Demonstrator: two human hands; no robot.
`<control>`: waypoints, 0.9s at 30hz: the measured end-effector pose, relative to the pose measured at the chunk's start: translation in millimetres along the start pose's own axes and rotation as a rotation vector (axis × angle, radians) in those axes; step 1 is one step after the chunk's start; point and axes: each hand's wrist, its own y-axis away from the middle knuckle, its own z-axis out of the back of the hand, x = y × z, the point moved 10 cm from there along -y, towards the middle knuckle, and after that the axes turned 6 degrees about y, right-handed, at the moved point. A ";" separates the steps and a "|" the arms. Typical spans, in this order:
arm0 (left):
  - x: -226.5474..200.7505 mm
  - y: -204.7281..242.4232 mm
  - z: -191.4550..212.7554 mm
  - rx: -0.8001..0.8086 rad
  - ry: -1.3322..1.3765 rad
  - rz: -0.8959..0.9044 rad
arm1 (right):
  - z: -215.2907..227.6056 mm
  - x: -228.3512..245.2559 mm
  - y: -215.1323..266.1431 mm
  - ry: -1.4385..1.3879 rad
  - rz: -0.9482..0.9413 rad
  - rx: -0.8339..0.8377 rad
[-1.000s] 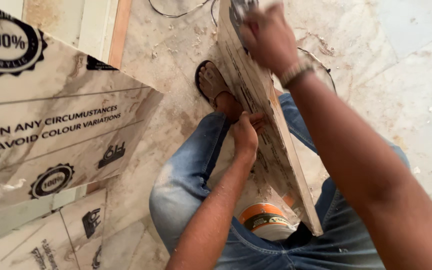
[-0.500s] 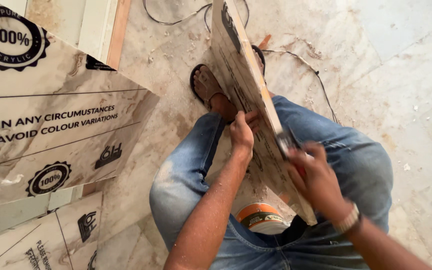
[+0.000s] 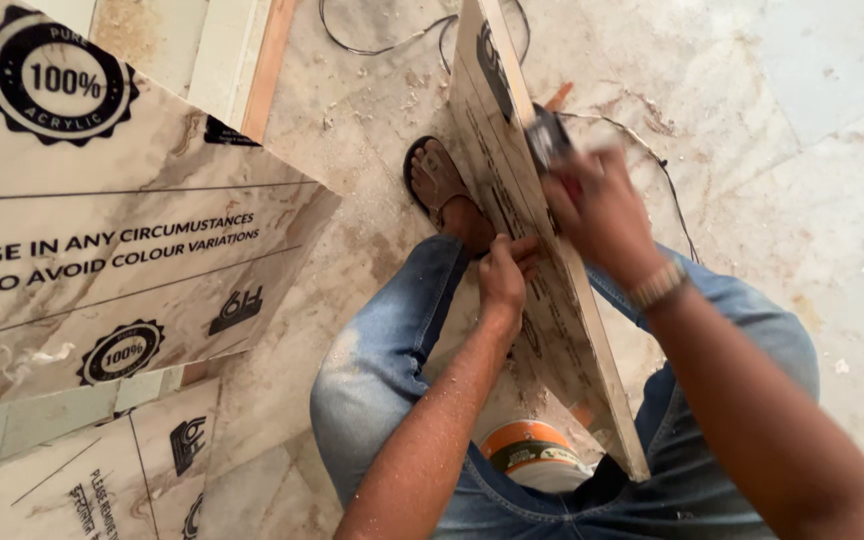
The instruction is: The person sits on the floor and smooths the edges of a rectangular wooden board using a sanding block. They hold the board with one hand and rub the sanding block along the edges and corners with the other hand.
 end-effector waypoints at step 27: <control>-5.2 2.2 -4.4 0.016 -0.037 -0.007 | -1.4 0.8 19.4 0.013 0.043 0.030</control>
